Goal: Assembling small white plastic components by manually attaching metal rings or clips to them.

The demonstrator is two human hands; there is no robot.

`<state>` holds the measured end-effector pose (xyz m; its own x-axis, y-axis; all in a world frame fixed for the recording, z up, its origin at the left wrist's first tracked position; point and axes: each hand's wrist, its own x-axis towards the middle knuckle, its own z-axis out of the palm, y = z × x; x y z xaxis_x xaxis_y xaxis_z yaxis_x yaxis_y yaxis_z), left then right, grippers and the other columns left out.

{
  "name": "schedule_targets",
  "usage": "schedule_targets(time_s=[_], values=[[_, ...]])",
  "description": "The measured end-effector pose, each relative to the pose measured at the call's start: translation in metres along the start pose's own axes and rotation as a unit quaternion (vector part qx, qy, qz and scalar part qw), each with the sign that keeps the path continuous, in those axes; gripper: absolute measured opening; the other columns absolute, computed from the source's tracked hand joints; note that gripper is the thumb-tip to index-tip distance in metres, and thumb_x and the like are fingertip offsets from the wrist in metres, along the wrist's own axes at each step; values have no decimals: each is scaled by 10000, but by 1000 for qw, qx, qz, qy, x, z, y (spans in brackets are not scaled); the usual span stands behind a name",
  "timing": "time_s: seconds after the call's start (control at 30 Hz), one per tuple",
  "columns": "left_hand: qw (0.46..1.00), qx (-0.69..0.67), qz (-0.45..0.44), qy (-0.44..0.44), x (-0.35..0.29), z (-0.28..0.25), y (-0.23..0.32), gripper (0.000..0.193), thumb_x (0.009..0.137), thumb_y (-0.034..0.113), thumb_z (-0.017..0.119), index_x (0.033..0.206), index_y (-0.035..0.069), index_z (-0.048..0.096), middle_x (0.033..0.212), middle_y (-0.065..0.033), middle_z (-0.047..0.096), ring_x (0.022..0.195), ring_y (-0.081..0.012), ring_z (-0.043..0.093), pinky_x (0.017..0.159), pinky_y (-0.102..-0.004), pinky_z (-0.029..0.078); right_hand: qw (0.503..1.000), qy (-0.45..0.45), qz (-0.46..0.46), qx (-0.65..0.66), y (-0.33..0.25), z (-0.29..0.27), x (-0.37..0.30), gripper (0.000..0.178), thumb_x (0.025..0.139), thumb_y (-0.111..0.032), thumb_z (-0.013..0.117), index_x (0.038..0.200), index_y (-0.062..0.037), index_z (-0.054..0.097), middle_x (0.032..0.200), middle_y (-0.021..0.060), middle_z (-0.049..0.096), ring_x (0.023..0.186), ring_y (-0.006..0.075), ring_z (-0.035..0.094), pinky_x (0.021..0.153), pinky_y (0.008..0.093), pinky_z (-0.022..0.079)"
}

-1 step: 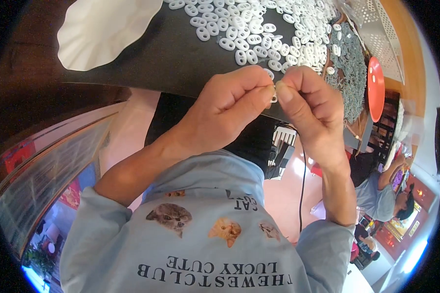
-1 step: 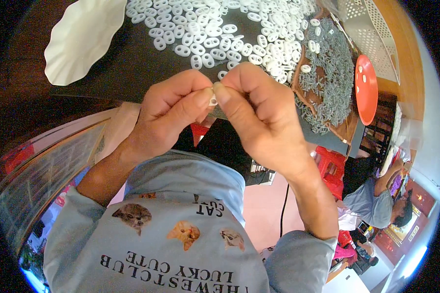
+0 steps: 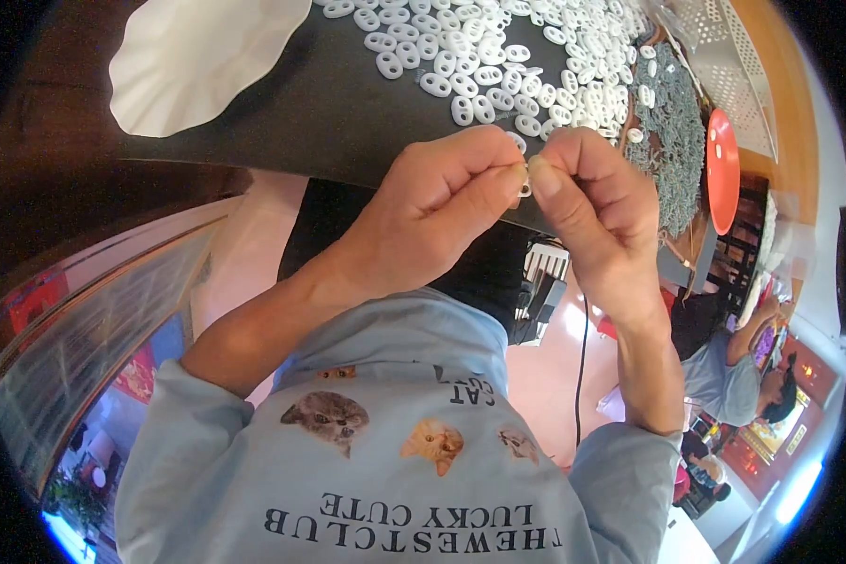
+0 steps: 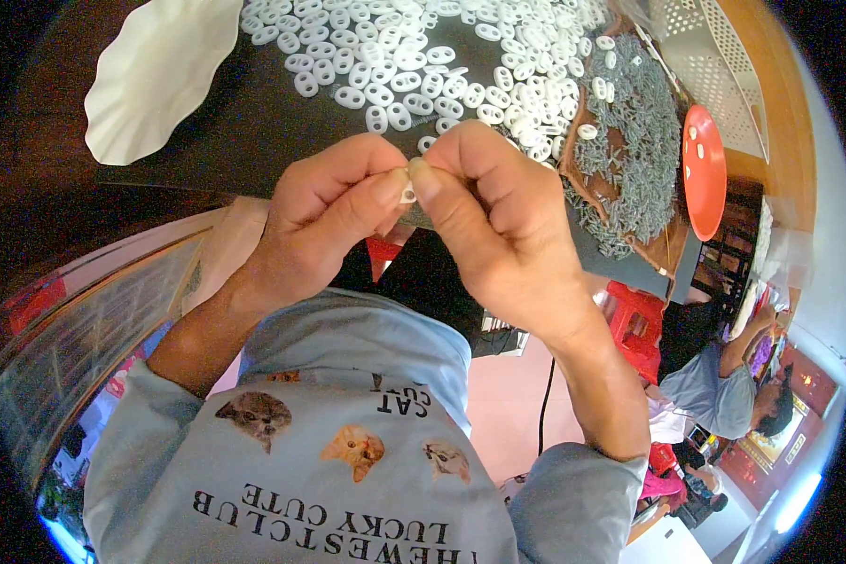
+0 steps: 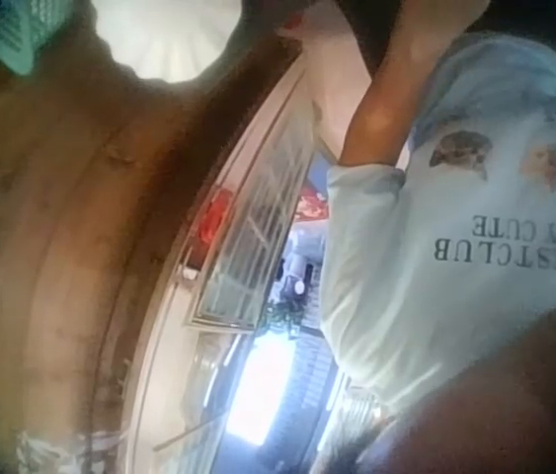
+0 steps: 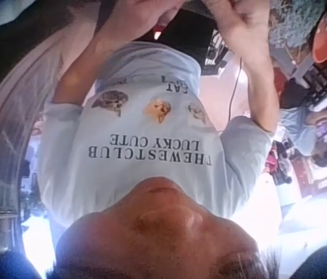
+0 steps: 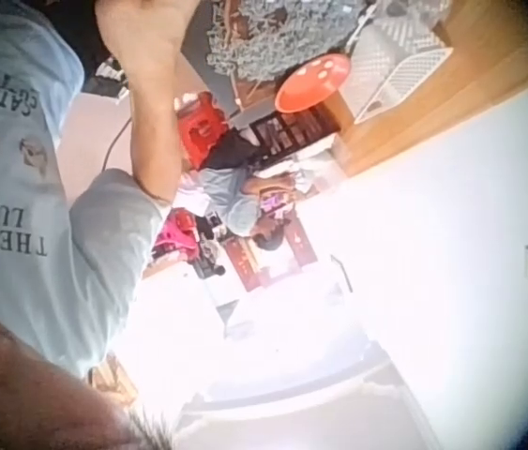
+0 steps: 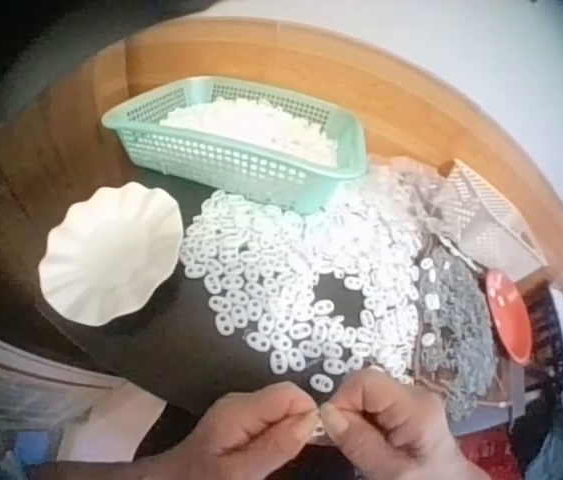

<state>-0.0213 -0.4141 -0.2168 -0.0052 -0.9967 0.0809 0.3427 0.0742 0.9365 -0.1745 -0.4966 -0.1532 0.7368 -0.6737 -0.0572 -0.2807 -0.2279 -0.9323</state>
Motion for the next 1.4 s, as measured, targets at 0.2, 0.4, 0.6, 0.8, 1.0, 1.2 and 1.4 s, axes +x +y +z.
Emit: schedule_targets(time_s=[0.2, 0.4, 0.6, 0.8, 1.0, 1.2, 1.4], values=[[1000, 1, -24, -17, 5, -7, 10, 209, 991, 195, 478, 877, 34, 547, 715, 16, 513, 640, -41, 460, 569, -189, 387, 998, -25, 42, 26, -6, -9, 6, 94, 939, -74, 558, 879, -2, 558, 749, -34, 500, 678, 26, 404, 590, 184, 337], [998, 17, -63, 4, 13, -13, 19, 201, 982, 186, 492, 864, 35, 552, 707, 8, 534, 571, -33, 441, 517, -183, 364, 989, -7, -26, -147, 2, -44, 42, 85, 943, -72, 537, 958, -7, 591, 783, -37, 487, 695, 38, 420, 609, 193, 346], [995, -5, -97, 39, 21, -14, 18, 216, 944, 197, 525, 831, 19, 571, 651, 13, 527, 562, -21, 438, 479, -211, 354, 910, -72, -170, -372, 16, -53, 99, 127, 861, -56, 613, 975, -1, 604, 805, 83, 525, 687, 188, 525, 634, 293, 432], [998, 5, -54, 21, 25, -15, 15, 182, 961, 162, 506, 852, 28, 563, 693, 14, 540, 562, -24, 432, 501, -188, 354, 890, -98, -151, -419, 25, -52, 115, 123, 824, -82, 639, 893, -5, 572, 799, 114, 528, 697, 264, 547, 642, 357, 440], [999, 14, -32, 31, 24, -17, 12, 180, 957, 150, 503, 845, 24, 565, 680, 11, 547, 569, -23, 453, 495, -187, 373, 889, -95, -149, -423, 26, -50, 117, 141, 805, -73, 639, 872, -8, 533, 795, 125, 529, 711, 287, 548, 654, 372, 442], [999, 1, -24, 29, 23, -18, 9, 177, 964, 148, 493, 879, 12, 569, 693, 1, 552, 575, -34, 473, 470, -197, 421, 876, -50, -182, -444, 27, -46, 115, 130, 834, -71, 636, 909, -11, 547, 775, 78, 563, 689, 210, 553, 619, 312, 442], [997, -45, -33, 44, 20, -16, 12, 176, 959, 151, 505, 908, 1, 581, 718, -23, 570, 593, -47, 485, 489, -203, 419, 990, -48, 1, -132, 1, -41, 75, 75, 896, -52, 619, 939, -3, 584, 810, -47, 534, 732, 20, 465, 634, 177, 377]])
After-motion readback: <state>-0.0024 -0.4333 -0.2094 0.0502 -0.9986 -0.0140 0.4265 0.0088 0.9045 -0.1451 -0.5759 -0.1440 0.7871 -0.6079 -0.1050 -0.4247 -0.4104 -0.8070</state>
